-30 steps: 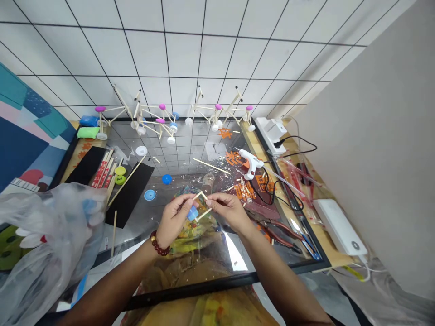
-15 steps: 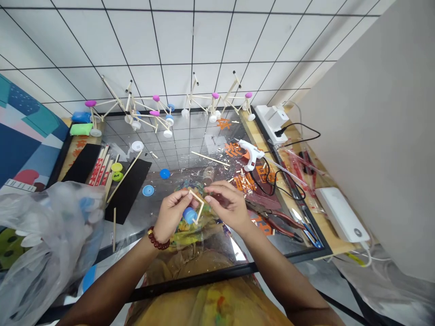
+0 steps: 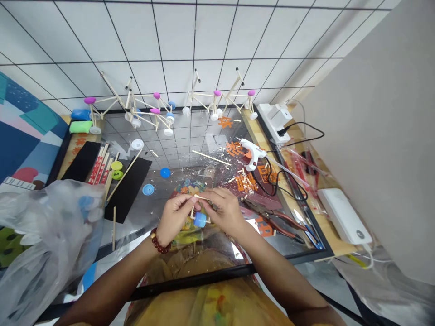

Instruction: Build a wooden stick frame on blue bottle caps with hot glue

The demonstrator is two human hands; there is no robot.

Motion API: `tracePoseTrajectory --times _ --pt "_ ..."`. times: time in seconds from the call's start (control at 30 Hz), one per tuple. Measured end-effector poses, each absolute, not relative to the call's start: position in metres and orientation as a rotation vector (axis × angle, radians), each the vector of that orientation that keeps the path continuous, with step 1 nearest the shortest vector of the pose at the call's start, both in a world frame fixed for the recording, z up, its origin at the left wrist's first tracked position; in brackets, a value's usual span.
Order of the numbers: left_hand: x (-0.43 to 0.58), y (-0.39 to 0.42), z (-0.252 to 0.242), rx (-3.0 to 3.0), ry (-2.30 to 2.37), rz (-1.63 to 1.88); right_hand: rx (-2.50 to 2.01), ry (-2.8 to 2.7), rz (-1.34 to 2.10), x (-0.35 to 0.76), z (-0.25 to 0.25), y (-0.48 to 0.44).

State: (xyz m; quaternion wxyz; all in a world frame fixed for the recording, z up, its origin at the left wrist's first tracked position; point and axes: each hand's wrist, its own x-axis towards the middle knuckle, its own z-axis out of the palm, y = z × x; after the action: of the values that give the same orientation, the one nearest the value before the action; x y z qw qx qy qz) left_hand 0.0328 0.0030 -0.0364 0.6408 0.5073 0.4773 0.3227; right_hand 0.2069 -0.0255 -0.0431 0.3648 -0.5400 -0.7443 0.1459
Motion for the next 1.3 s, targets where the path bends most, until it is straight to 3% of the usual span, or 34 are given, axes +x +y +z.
tracePoseTrajectory --times 0.5,0.87,1.07,1.3 --pt "0.037 0.001 -0.037 0.898 1.034 0.671 -1.250 -2.174 -0.023 0.215 -0.040 -0.026" --pt "0.034 -0.001 -0.039 1.160 1.009 0.636 -1.306 -2.245 0.136 0.212 -0.037 -0.025" --pt "0.033 0.000 -0.037 1.070 1.002 0.631 -1.364 -1.744 0.476 0.219 -0.030 -0.027" --pt "0.034 0.003 -0.037 0.844 0.966 0.783 -1.511 -1.295 0.415 0.248 -0.033 -0.020"
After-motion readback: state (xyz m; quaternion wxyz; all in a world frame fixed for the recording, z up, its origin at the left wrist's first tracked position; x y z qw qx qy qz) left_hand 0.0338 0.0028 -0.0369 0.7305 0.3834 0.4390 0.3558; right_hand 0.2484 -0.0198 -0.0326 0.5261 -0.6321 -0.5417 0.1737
